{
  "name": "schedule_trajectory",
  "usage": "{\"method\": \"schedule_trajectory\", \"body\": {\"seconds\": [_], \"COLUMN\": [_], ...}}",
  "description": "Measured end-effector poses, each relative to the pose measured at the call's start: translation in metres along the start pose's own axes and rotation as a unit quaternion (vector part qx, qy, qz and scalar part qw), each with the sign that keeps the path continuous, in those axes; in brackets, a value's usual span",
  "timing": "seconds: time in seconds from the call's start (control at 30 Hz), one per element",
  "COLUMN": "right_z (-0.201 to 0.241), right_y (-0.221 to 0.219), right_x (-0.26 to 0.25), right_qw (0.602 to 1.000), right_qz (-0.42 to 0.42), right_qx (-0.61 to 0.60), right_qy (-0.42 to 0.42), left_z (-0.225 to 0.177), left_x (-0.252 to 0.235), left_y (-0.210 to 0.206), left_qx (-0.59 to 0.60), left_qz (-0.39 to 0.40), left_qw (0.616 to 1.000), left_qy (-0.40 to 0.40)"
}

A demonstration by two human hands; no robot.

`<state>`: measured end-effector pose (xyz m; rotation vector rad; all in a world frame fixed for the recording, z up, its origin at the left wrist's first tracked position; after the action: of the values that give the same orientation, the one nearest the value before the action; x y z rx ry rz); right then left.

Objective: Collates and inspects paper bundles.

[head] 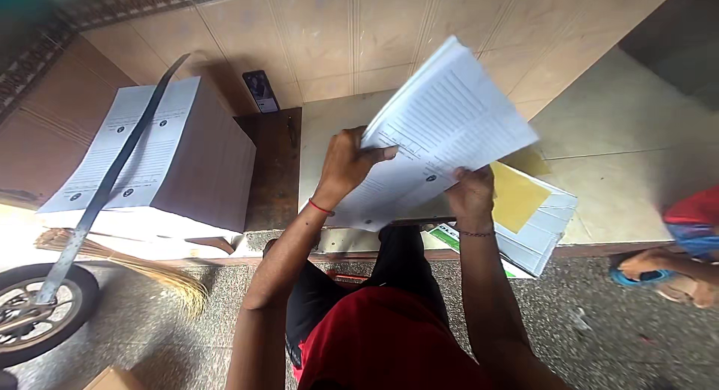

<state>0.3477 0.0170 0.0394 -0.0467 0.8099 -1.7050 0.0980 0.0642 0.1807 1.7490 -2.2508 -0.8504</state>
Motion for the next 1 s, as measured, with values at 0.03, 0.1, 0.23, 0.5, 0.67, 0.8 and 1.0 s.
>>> {"method": "schedule_trajectory", "body": {"seconds": [0.03,0.1,0.23,0.5,0.67,0.8,1.0], "right_z": [0.005,0.008,0.002,-0.008,-0.02,-0.047,-0.057], "right_y": [-0.015,-0.035,-0.047,-0.082,-0.083,-0.065,-0.061], "right_x": [0.001,0.003,-0.008,-0.021,-0.021,-0.016,-0.014], "right_qw": [0.999,0.992,0.968,0.952,0.953,0.955,0.969], "right_qz": [0.013,0.021,-0.008,0.001,0.023,0.024,0.026], "right_qx": [0.036,0.12,0.247,0.296,0.29,0.292,0.244], "right_qy": [-0.01,-0.035,-0.036,0.081,0.091,0.036,0.012], "left_z": [0.007,0.025,0.067,0.113,0.127,0.153,0.166], "left_x": [0.002,0.009,0.023,0.032,0.032,0.048,0.046], "left_y": [0.003,0.004,-0.003,0.002,0.004,-0.015,-0.02], "left_qx": [0.06,0.155,0.219,0.312,0.33,0.316,0.345], "left_qz": [-0.018,-0.053,-0.127,-0.209,-0.214,-0.179,-0.171], "left_qw": [0.998,0.986,0.965,0.927,0.919,0.932,0.922], "left_qy": [0.013,0.038,0.062,-0.007,-0.028,0.016,0.039]}}
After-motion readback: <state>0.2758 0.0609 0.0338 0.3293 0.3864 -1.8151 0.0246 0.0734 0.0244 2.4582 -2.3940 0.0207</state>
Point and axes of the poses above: each hand's wrist, its own x-axis away from the middle knuckle, its own y-axis out of the back of the hand, z = x × y, the point moved 7 cm from there along -x, towards the middle knuckle, and after that the axes turned 5 degrees about y, right-handed, at the moved point
